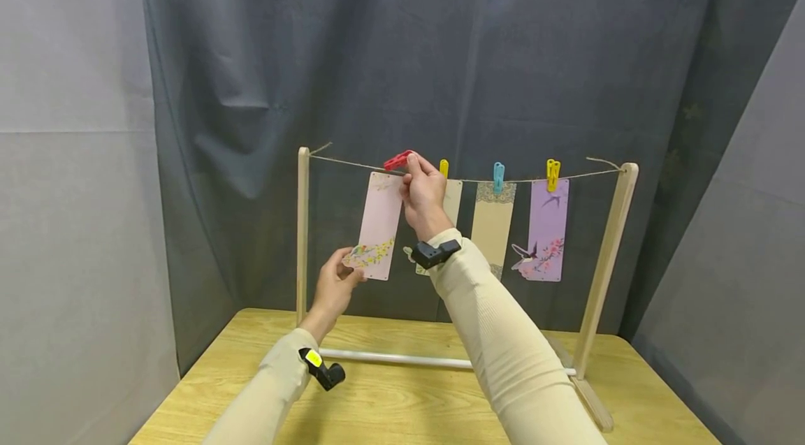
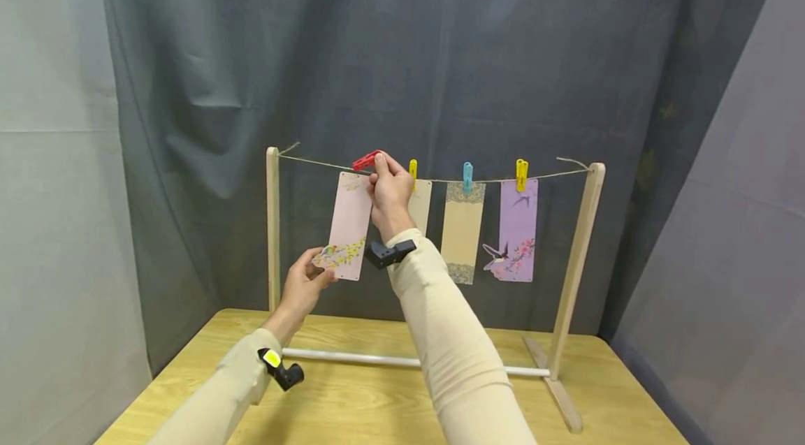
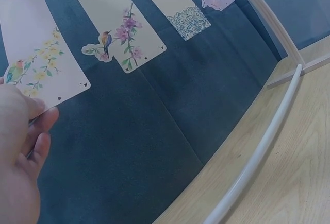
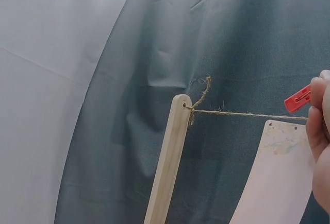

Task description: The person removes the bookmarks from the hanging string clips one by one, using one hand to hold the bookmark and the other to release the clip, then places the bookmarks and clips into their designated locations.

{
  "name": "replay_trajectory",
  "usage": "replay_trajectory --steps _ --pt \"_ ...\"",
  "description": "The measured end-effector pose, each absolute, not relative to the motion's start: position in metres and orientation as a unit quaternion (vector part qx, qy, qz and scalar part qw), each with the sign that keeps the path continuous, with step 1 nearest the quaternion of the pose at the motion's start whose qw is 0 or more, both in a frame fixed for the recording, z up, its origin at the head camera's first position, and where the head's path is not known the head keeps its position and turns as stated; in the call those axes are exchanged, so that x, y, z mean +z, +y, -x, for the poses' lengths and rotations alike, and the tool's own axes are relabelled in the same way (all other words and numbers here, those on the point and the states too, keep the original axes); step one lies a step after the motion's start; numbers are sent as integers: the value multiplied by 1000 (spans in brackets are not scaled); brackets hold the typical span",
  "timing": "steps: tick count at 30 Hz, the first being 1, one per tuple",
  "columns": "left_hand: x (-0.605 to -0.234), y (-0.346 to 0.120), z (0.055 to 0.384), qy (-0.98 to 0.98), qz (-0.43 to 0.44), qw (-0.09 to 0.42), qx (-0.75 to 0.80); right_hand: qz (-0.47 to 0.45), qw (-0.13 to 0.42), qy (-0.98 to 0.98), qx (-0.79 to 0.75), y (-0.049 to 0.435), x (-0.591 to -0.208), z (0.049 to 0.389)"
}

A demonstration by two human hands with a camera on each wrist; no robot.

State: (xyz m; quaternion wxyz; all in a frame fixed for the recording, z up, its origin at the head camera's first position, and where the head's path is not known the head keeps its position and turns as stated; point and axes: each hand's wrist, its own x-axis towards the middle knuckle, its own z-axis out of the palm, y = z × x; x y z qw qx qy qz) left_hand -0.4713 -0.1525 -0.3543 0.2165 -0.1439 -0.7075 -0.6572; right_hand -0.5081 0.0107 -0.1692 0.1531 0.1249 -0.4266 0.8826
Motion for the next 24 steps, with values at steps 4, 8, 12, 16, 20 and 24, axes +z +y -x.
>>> replay_trajectory --steps 4,8,12,16,20,24 --pt "-354 -151 471 -705 149 216 -659 -133 146 -427 882 13 -170 507" --pt "-354 -152 471 -703 151 222 -658 -140 133 -440 877 15 -172 505" --pt "-356 -151 469 -704 146 226 -657 -149 124 -466 863 19 -174 503" --pt "-355 -153 466 -701 143 225 -662 -153 121 -480 855 21 -177 501" --pt "-355 -152 466 -700 143 219 -665 -154 122 -481 854 24 -180 501" --pt "-356 -150 466 -698 146 222 -665 -157 122 -481 854 28 -182 500"
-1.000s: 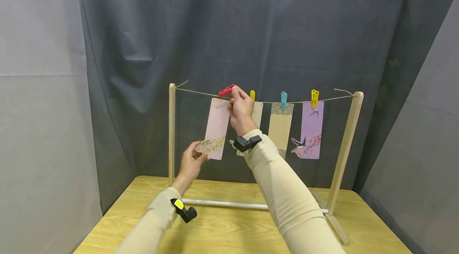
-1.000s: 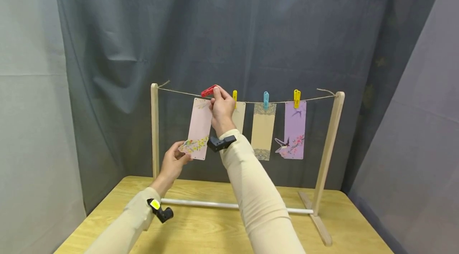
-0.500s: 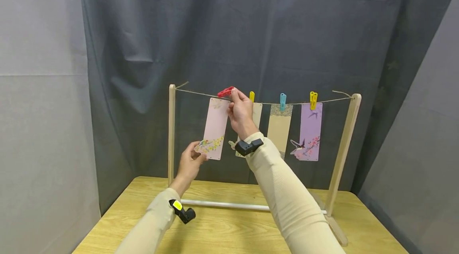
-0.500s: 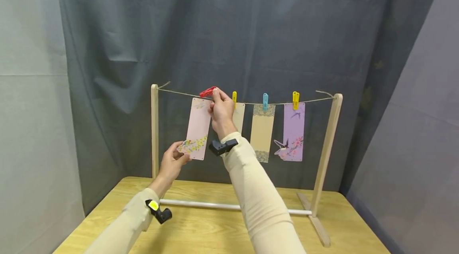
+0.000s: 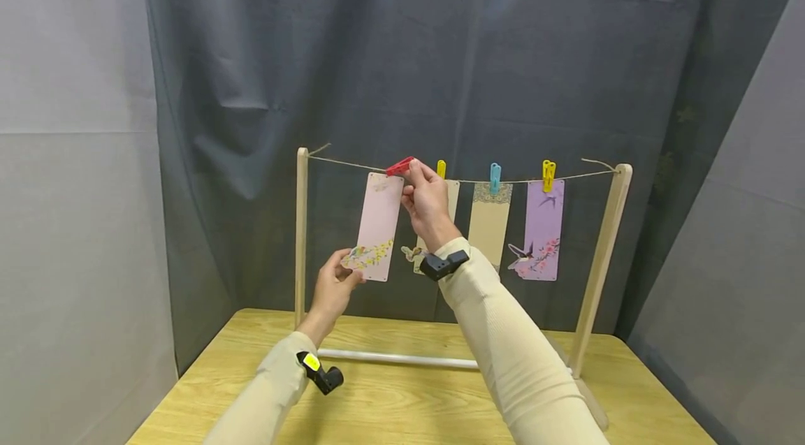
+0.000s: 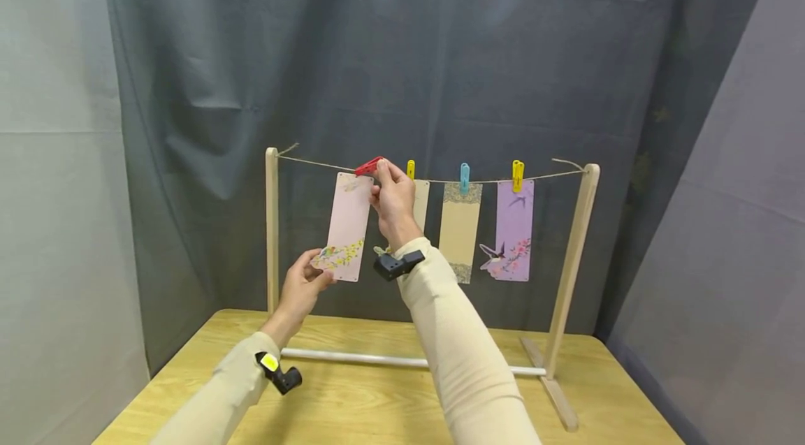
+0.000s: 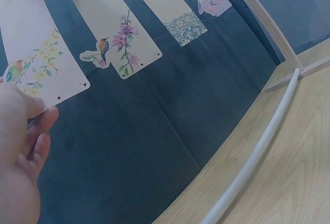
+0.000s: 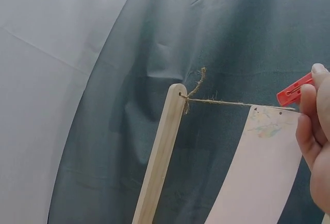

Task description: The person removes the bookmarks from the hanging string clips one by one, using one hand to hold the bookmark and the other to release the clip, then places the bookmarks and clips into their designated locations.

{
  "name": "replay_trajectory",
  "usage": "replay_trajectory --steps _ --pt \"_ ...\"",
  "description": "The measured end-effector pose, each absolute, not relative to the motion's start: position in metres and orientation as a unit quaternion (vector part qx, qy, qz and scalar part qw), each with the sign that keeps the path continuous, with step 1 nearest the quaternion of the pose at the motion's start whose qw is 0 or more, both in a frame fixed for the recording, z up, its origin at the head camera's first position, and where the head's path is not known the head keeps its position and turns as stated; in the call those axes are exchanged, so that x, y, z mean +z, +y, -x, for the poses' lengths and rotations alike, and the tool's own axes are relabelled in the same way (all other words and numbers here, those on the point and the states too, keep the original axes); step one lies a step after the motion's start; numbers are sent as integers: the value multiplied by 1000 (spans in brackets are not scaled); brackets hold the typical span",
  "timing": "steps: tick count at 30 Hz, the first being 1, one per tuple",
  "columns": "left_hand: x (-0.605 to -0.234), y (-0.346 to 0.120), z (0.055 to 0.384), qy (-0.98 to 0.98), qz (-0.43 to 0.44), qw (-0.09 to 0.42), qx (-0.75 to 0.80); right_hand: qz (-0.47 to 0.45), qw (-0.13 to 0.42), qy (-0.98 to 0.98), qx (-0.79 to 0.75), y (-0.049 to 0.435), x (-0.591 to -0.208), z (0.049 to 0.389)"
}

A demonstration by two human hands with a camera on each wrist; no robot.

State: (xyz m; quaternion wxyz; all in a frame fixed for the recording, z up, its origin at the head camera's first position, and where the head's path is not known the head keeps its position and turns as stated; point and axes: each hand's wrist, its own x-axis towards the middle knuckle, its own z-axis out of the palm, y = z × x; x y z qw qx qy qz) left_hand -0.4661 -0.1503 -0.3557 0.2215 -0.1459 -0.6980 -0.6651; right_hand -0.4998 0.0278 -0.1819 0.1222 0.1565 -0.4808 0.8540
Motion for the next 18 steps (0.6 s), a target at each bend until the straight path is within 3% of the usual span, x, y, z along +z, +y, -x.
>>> replay_trajectory --steps 18 --pt "-360 -148 459 -699 144 220 -665 -171 94 -473 859 41 -192 492"
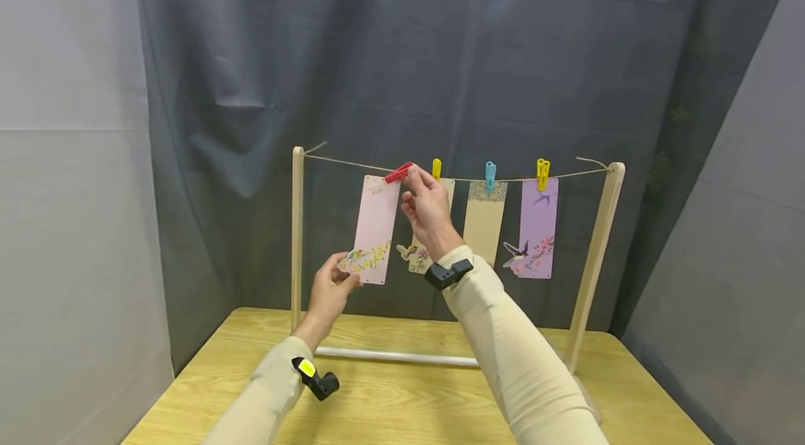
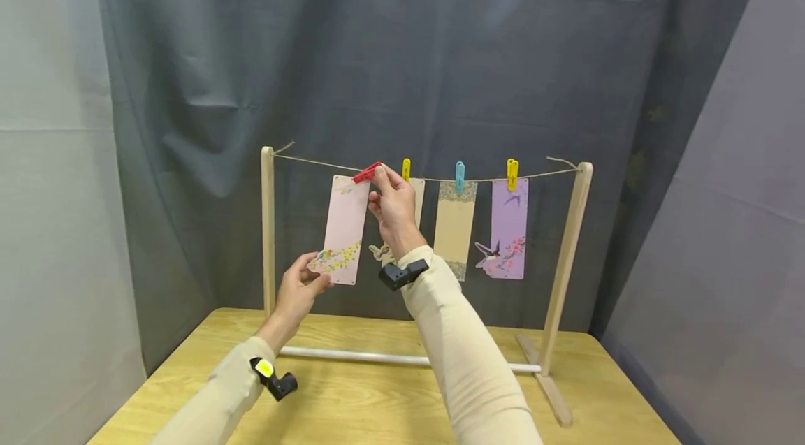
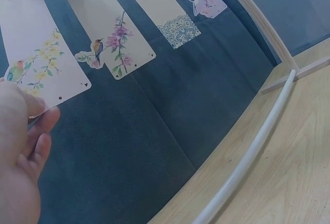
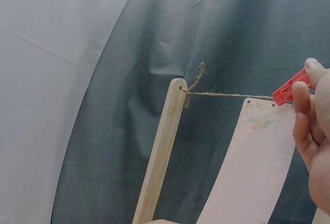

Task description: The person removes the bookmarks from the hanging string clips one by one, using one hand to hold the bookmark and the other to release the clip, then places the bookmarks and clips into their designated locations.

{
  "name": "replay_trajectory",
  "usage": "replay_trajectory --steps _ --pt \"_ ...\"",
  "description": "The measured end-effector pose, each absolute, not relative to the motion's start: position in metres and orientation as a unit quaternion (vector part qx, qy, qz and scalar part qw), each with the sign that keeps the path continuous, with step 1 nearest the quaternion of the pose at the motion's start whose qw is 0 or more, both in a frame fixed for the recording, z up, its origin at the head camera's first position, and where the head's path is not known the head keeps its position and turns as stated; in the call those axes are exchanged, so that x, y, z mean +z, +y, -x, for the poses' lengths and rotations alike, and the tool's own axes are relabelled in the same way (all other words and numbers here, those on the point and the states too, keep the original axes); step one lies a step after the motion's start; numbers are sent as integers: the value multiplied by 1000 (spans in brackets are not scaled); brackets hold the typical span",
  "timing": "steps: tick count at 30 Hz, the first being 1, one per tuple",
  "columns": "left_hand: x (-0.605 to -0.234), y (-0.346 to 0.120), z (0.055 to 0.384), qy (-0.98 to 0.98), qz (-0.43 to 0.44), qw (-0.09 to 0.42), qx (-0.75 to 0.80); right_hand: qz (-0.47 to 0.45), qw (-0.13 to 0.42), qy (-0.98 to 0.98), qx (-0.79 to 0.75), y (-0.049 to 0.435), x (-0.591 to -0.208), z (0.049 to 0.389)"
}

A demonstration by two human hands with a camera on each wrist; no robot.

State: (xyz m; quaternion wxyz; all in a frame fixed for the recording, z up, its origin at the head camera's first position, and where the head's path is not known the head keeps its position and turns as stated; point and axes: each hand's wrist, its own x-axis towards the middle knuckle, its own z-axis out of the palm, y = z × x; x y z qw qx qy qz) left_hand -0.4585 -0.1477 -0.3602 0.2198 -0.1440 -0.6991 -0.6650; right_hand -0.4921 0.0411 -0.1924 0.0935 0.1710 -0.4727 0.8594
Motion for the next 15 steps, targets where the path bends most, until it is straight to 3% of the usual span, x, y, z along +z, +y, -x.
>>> replay_trajectory --steps 15 --pt "-363 -145 447 -700 147 207 -667 -178 103 -474 856 56 -194 485"
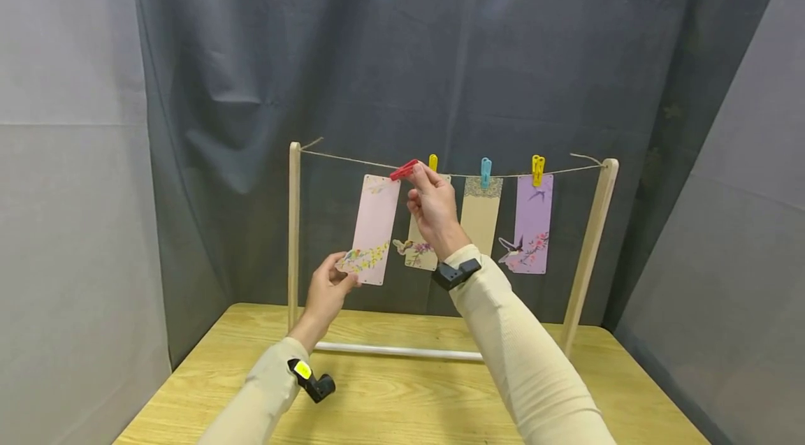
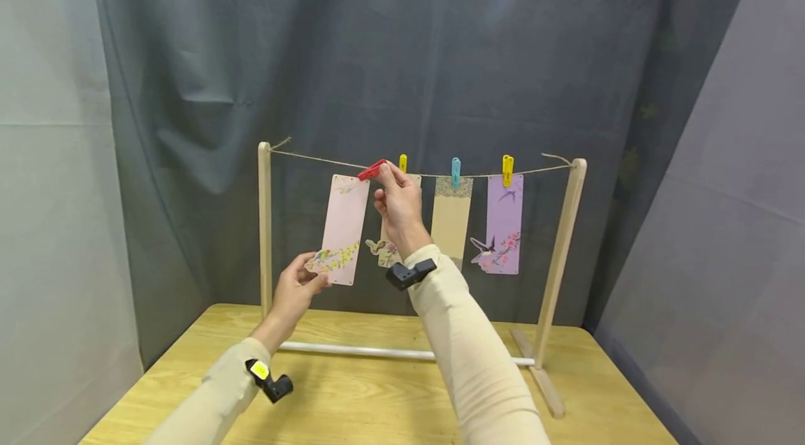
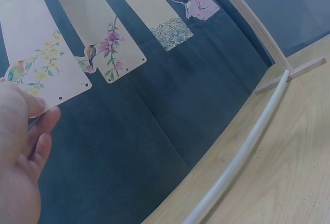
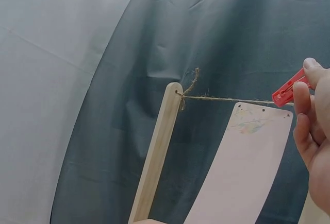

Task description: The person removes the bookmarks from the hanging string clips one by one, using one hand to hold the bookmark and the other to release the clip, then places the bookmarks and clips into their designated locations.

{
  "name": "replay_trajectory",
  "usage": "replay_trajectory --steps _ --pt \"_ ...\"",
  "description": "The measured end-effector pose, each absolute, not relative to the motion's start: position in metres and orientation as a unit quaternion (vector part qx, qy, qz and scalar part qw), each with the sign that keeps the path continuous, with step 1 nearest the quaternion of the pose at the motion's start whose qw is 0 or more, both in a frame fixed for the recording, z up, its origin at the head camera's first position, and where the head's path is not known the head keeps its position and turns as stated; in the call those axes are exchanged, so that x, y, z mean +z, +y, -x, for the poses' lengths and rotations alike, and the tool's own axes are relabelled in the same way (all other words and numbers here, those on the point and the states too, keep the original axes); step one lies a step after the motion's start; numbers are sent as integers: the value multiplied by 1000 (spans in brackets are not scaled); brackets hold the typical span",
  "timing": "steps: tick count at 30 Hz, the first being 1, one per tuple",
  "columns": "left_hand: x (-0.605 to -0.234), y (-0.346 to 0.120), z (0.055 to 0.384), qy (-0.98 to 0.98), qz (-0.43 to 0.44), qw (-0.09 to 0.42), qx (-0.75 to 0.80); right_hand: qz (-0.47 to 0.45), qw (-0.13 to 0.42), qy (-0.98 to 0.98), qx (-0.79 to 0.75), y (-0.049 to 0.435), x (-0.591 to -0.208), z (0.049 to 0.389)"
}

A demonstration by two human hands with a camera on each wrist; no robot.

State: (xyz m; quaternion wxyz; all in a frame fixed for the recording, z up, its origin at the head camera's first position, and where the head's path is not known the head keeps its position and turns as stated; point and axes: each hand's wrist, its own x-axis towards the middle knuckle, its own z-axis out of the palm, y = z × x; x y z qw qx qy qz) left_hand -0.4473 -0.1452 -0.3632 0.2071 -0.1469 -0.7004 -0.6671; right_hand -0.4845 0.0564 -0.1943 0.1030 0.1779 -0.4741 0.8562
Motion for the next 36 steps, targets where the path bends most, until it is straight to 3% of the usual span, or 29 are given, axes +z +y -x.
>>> replay_trajectory --steps 36 --pt "-382 -155 429 -706 140 197 -666 -185 89 -463 862 86 -221 474"
